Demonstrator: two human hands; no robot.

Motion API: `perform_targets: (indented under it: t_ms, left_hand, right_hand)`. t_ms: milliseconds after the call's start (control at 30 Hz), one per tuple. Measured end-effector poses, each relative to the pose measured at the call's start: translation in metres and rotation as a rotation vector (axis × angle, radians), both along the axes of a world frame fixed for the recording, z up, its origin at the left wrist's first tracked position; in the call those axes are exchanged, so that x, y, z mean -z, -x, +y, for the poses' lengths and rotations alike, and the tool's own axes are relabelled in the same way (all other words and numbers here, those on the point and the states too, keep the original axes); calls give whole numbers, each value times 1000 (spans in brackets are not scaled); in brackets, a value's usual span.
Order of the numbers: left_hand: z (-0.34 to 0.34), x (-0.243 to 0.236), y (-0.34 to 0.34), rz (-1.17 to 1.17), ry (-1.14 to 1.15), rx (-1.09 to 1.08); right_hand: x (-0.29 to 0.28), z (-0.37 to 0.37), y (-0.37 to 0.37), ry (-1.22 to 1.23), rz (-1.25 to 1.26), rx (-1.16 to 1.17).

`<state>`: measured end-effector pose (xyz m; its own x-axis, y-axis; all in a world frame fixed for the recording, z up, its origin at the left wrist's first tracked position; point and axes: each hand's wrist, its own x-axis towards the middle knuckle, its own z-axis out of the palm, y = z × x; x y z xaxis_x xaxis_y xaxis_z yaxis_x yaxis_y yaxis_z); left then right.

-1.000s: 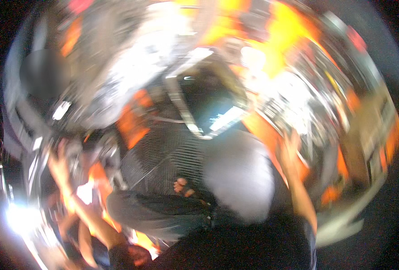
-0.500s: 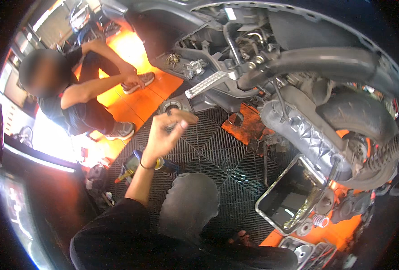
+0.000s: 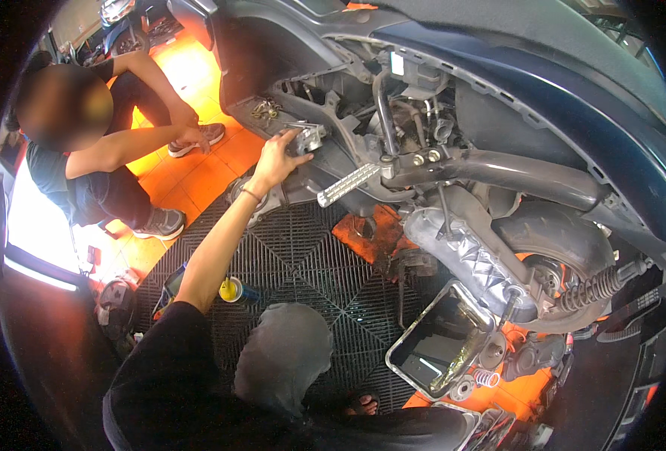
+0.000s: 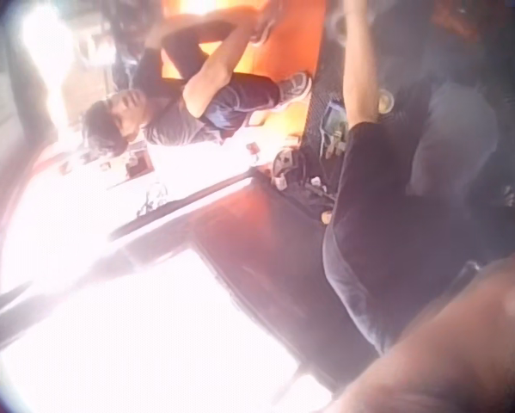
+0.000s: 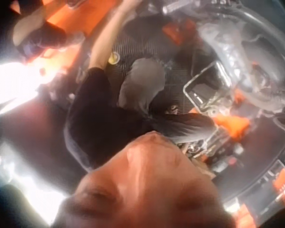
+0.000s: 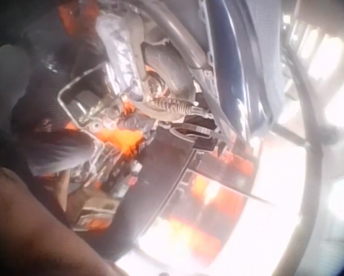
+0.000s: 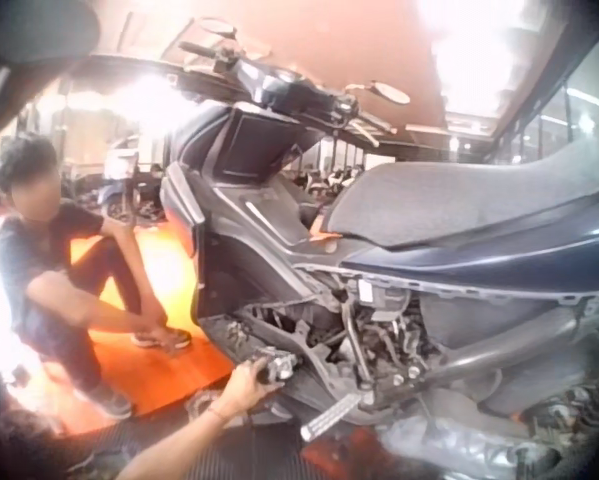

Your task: The person installs a throttle body into a motorcycle engine compartment by hand and secures it with tools, connecting various cables and connectors.

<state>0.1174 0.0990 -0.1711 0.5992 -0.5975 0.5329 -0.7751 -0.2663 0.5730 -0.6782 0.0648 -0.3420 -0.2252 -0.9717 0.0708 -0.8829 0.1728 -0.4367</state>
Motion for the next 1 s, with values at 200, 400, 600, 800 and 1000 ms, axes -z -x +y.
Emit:
perform_targets:
  t_ms: [200,400,600,800,1000]
  left_hand:
    - [39,-28,51,-358,149,-16]
    - [95,-91,96,-606,411,197]
    - [99,-149,153,-786,629,454]
    - [79,-182,221,-410,596,934]
    - [60,-187,265,-190,427,1206]
  right_hand:
    - [-60,12,19,301,-278,-40]
    - [-238,-11,-109,742,-335,-349]
    - [-310,-7,-236,555,-595,-835]
    - [-355,15,-325,169,-902,-1384]
    - [-353,21,-296,250,-889,-1353]
